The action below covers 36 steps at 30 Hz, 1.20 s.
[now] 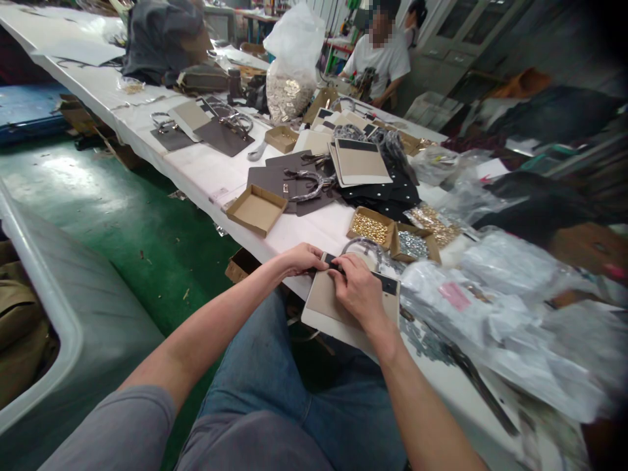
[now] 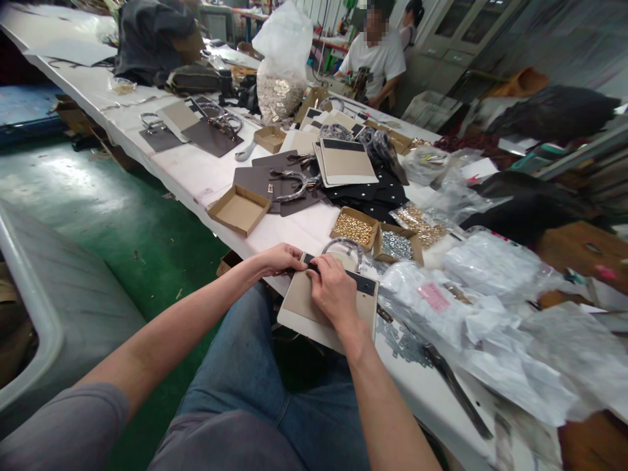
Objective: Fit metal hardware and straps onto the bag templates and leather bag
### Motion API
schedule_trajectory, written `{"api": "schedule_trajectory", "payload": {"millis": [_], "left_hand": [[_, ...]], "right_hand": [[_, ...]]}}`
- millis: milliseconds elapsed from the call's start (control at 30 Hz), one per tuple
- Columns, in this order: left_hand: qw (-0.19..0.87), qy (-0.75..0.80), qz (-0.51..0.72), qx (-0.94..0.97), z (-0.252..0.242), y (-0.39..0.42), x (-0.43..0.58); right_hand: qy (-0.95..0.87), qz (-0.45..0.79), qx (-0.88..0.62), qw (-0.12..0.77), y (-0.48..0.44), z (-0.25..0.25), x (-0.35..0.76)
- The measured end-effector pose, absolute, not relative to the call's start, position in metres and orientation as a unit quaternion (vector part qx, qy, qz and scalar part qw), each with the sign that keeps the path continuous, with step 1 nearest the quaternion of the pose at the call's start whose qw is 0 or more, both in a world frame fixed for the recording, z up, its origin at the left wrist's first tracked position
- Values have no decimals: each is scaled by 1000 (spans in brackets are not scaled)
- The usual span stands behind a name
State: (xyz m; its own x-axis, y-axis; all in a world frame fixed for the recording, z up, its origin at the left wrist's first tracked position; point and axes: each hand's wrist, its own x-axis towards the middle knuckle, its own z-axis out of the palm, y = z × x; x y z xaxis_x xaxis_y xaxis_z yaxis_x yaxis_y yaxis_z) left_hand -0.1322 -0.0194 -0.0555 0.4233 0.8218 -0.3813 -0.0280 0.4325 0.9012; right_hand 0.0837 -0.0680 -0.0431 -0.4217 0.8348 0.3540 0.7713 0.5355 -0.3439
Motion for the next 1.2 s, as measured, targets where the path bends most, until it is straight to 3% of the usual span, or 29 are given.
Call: {"api": "schedule_trajectory", "payload": {"millis": [267,567,767,1200], "left_hand": [[714,451,300,443,-63,-17,-131],[708,452,309,447,-79,-14,-125],[720,435,318,437,-81,-15,-121],[716,435,319,442,-79,-17,-122]], "right_hand": [[-835,89,-480,255,-67,-42,85],[-739,283,-513,334,-49,-29,107],[-673,373,-550,326,-44,-37,103],[-737,255,-539,318,-47,-33,90]]}}
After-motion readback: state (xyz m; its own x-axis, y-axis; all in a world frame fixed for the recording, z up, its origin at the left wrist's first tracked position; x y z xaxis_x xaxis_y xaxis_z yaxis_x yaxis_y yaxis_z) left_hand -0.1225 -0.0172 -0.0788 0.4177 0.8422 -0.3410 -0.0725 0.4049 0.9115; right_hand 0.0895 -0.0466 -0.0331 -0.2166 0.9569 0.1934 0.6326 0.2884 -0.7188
